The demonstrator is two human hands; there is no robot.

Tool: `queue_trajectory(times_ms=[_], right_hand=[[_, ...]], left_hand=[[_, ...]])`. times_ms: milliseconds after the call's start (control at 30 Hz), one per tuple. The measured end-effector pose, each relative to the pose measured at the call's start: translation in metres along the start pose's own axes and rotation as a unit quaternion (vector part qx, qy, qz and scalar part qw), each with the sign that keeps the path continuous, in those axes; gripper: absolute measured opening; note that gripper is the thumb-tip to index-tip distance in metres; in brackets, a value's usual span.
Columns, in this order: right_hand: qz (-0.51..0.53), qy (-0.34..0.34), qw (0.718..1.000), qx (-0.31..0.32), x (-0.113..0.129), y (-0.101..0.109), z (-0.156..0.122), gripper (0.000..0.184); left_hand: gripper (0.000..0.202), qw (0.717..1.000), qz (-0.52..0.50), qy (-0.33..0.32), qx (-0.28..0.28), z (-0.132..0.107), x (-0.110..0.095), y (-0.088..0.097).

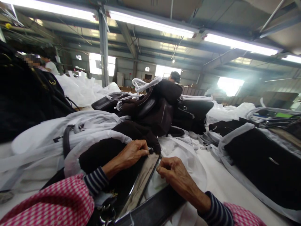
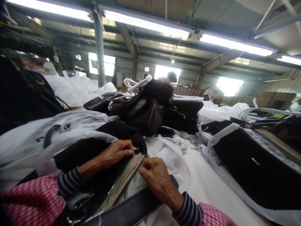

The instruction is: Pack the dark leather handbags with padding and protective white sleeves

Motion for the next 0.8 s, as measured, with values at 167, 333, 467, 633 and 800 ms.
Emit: queue_trajectory(times_ms=[167,333,467,633,800], right_hand=[[0.006,-0.007,1.0,-0.002,-0.0013,-0.0016,0.001,0.016],[0.016,-0.005,1.0,0.008,-0.0031,-0.0044,0.0033,0.017],[0.023,-0.002,1.0,0.002,-0.0028,-0.0052,0.005,0.018],[0.032,-0.009,0.999,-0.009,-0.0008,-0.004,0.0001,0.018],[0.038,-0.008,0.999,-0.009,-0.0021,-0.0058,-0.0001,0.018]], left_hand=[[0.014,1.0,0.015,0.002,-0.003,-0.0014,-0.0028,-0.0013],[0.012,1.0,0.028,-0.002,-0.002,-0.0025,-0.0061,-0.0019],[0.012,0.999,0.038,-0.006,-0.002,-0.0029,-0.008,-0.0021],[0.012,0.999,0.053,-0.005,-0.009,-0.004,-0.0086,-0.0024],[0.012,0.998,0.063,0.003,-0.013,-0.0055,-0.0092,-0.0028]])
Point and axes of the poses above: each hand's wrist, its own z-axis towards the middle knuckle, its own y-axis out of the back of the hand, x = y × z, the point moved 1 cm from there along z, towards the middle knuckle, and after that the axes turned 4 degrees about -x, right-handed, at the moved point
